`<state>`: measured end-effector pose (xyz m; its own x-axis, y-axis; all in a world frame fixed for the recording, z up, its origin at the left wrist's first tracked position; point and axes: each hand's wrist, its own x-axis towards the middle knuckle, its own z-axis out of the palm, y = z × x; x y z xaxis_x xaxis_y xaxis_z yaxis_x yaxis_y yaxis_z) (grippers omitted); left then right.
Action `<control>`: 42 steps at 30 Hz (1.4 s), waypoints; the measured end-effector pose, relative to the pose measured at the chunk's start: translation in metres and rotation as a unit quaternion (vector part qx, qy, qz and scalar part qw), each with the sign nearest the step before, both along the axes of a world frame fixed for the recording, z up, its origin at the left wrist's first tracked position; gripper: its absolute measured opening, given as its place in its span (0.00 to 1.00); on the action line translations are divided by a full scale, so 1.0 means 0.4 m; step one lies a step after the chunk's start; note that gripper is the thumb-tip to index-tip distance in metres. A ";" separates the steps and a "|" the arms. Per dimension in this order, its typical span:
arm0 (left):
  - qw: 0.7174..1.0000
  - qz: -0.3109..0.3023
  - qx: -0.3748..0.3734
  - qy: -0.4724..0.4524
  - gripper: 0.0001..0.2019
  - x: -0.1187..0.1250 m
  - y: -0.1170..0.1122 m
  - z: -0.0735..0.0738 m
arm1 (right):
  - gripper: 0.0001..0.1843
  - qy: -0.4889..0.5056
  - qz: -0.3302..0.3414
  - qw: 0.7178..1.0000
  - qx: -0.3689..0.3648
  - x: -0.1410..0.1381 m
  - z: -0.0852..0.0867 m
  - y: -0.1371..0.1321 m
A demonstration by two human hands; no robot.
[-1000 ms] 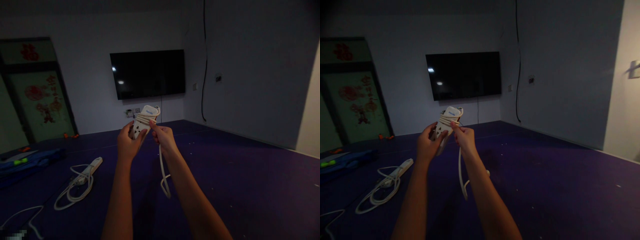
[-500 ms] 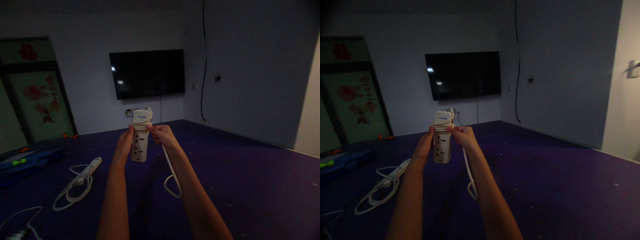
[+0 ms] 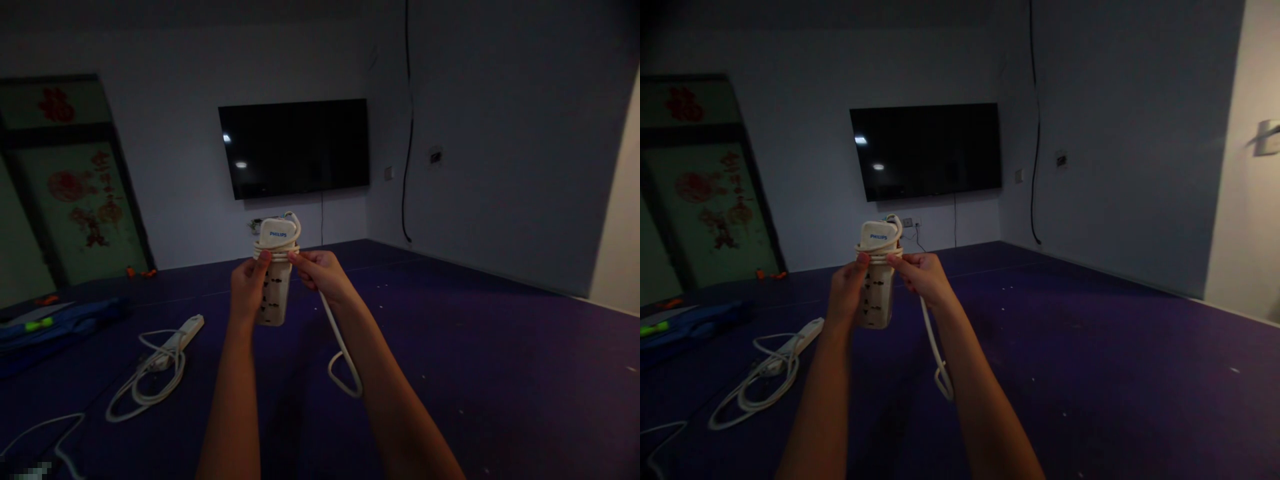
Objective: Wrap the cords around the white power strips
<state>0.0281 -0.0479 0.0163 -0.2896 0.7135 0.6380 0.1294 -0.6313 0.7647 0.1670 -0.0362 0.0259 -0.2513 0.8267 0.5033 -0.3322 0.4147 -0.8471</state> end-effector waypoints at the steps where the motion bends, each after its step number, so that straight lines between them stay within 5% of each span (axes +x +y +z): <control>1: 1.000 0.010 0.000 -0.001 0.27 0.001 0.000 0.000 | 0.21 0.000 0.002 1.000 -0.003 -0.001 0.000 0.001; 14: 0.991 0.124 0.022 -0.043 0.29 -0.054 0.032 -0.022 | 0.12 -0.073 0.050 0.991 -0.103 0.009 0.020 -0.026; 26: 0.991 0.078 0.020 -0.103 0.30 -0.005 0.007 -0.012 | 0.17 -0.102 0.009 0.994 0.024 0.004 0.030 -0.053; 35: 0.970 0.221 0.093 -0.044 0.24 -0.001 0.005 -0.018 | 0.06 -0.126 -0.036 0.990 0.054 -0.038 0.014 -0.063; 42: 0.933 0.330 0.142 0.015 0.20 0.019 0.015 -0.038 | 0.18 -0.108 -0.062 0.990 0.069 -0.064 -0.011 -0.052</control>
<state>0.0356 -0.0419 0.0011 -0.5849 0.1880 0.7890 0.5801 -0.5829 0.5689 0.1413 -0.0569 0.0215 -0.2665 0.7849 0.5594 -0.0900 0.5576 -0.8252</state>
